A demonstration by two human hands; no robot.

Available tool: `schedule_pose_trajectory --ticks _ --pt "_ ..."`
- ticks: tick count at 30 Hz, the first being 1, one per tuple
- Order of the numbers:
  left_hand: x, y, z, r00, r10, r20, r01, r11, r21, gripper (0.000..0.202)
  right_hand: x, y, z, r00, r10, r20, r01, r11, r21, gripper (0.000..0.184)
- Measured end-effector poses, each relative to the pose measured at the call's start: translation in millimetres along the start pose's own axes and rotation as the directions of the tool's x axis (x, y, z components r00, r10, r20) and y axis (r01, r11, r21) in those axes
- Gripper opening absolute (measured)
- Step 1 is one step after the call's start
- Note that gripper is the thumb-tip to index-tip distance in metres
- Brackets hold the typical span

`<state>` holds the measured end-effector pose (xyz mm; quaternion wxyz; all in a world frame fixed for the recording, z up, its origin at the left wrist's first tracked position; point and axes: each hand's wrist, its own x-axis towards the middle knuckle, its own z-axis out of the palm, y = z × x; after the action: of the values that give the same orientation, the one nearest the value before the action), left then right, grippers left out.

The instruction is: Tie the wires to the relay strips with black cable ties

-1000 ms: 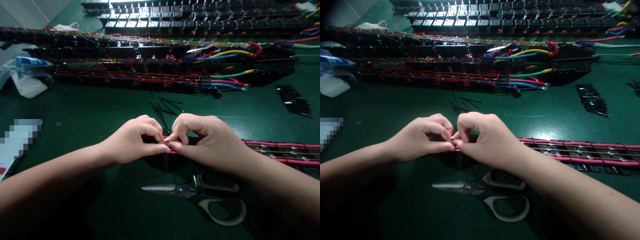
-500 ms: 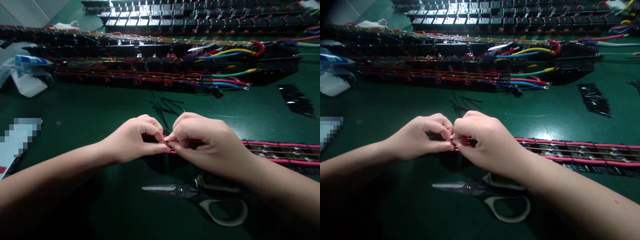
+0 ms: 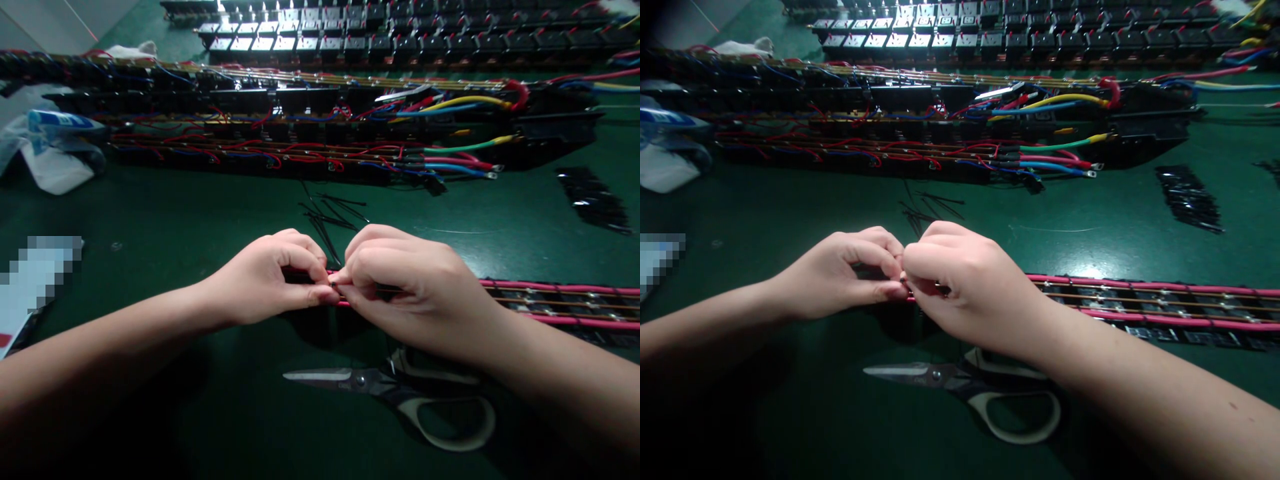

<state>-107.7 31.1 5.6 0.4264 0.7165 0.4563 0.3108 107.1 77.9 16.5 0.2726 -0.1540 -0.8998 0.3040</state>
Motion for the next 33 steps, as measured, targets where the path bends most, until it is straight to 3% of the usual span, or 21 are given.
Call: schedule_pose_trajectory --ticks 17,33 --pt "-2.1 -2.3 1.8 0.997 0.078 -0.013 -0.077 0.992 0.095 0.013 -1.3 0.1 0.5 0.998 0.052 0.021 -0.052 0.998 -0.037 0.034" --pt "-1.2 2.0 1.2 0.999 0.015 -0.034 -0.012 0.997 0.070 0.014 -1.2 0.4 2.1 0.999 -0.010 0.039 0.012 0.998 -0.067 0.034"
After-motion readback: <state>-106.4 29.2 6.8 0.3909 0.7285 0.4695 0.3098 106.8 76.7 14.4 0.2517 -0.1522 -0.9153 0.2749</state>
